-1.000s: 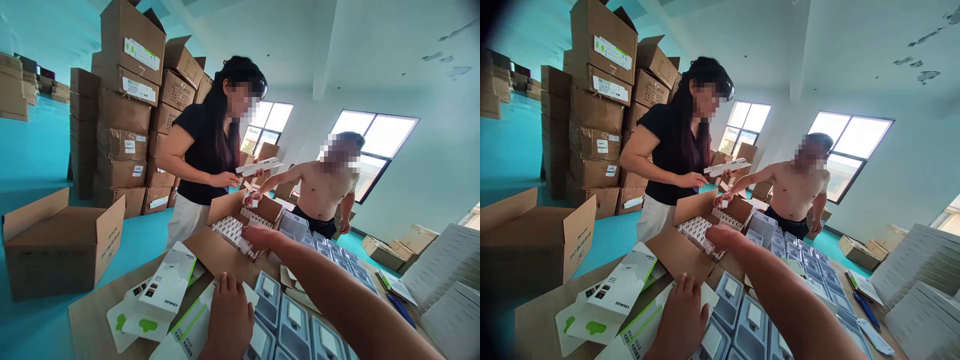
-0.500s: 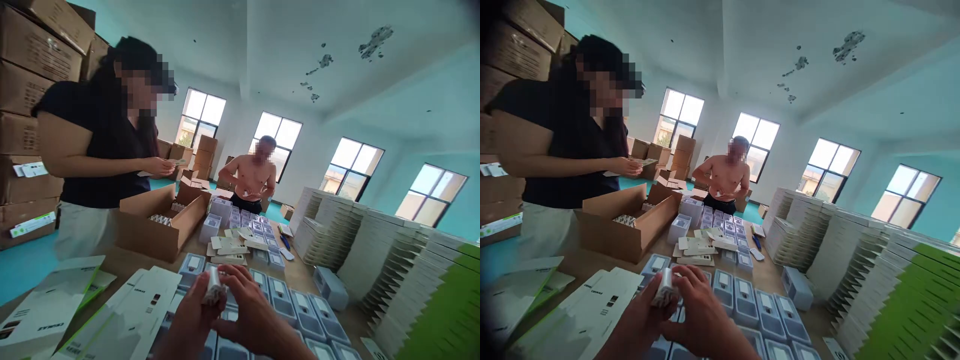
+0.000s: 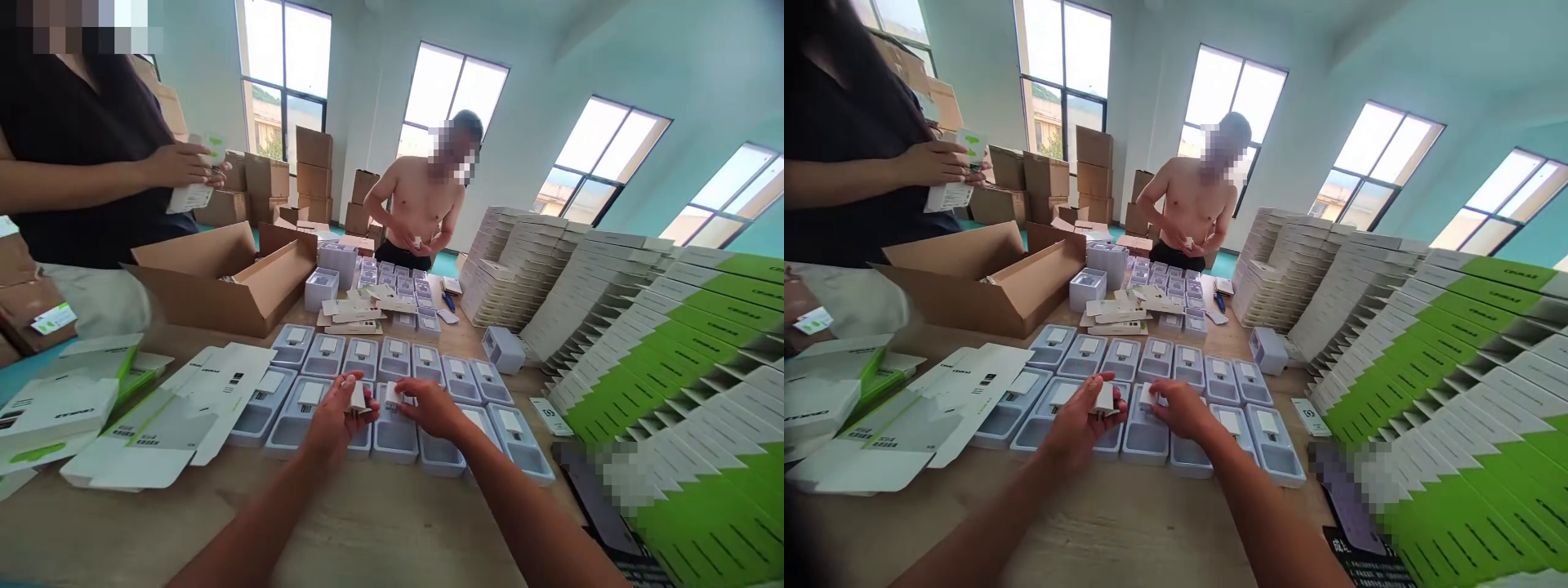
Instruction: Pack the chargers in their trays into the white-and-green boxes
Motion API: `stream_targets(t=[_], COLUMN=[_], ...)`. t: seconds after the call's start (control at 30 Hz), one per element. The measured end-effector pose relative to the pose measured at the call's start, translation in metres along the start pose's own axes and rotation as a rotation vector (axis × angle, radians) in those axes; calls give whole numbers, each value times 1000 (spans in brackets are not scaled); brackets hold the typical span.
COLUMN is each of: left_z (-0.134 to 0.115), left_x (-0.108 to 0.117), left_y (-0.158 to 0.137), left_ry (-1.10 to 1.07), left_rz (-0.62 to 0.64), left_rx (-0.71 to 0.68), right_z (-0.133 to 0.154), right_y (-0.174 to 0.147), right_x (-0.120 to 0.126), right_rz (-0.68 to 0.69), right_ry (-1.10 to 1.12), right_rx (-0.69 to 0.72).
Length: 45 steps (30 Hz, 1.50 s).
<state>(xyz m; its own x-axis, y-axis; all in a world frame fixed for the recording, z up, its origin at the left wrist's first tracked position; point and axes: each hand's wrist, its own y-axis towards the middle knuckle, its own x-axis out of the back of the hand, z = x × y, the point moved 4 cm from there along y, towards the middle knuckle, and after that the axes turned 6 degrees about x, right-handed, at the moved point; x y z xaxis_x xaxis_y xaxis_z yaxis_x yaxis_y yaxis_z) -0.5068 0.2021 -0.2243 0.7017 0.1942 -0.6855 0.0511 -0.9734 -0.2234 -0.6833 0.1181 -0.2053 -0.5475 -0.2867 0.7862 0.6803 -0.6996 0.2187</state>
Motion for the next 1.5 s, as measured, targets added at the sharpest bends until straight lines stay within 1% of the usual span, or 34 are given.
stream_targets(t=[0.07, 0.13, 0.23, 0.3, 0.4, 0.47, 0.53, 0.6, 0.67, 0.7, 0.73, 0.8, 0.87, 0.9, 0.93, 1.0, 1.07, 1.13, 1.27, 1.33, 1.4, 1.5], left_z=[12, 22, 30, 32, 34, 36, 40, 46, 52, 53, 53, 53, 57, 60, 63, 67, 71, 73, 74, 75, 76, 82], left_x=[-4, -8, -8, -7, -7, -8, -10, -10, -10, -10, -12, -19, -28, -31, -33, -35, -37, -38, -38, -37, -37, -38], left_y=[-5, -9, -10, -9, -9, -10, -12, -14, -17, -19, -22, -31, -41, -44, -46, -45, -44, -43, -45, -47, -49, -50], left_ry=[41, 63, 66, 54, 31, 22, 28, 55, 170, 292, 465, 903, 1324, 1490, 1621, 1788, 1862, 1883, 1868, 1858, 1847, 1826], left_rz=[56, 91, 120, 134, 159, 190, 225, 263, 316, 353, 407, 545, 673, 712, 731, 733, 731, 726, 697, 668, 637, 614], left_rx=[101, 177, 236, 258, 271, 273, 283, 297, 272, 211, 108, -188, -477, -573, -637, -706, -728, -727, -746, -819, -927, -1098], right_z=[-8, -13, -13, -5, 20, 41, 56, 56, 41, 29, 15, -12, -32, -39, -43, -48, -49, -50, -49, -41, -27, 3], right_y=[-3, -5, -6, -9, -23, -34, -45, -52, -57, -59, -60, -63, -63, -63, -63, -62, -62, -63, -67, -70, -74, -86], right_x=[-8, -14, -19, -18, -15, -18, -23, -22, -11, -2, 8, 25, 34, 35, 34, 27, 19, 14, 14, 15, 14, 2], right_rz=[41, 54, 38, -16, -131, -165, -165, -169, -194, -206, -211, -180, -114, -84, -64, -47, -43, -53, -145, -225, -327, -503], right_ry=[-23, -44, -67, -70, -44, 19, 77, 88, 46, 18, -13, -71, -117, -138, -157, -194, -222, -244, -275, -278, -269, -167], right_rx=[15, 26, 58, 76, 104, 141, 160, 135, 78, 45, 13, -30, -41, -40, -37, -26, -5, 22, 63, 90, 123, 205])
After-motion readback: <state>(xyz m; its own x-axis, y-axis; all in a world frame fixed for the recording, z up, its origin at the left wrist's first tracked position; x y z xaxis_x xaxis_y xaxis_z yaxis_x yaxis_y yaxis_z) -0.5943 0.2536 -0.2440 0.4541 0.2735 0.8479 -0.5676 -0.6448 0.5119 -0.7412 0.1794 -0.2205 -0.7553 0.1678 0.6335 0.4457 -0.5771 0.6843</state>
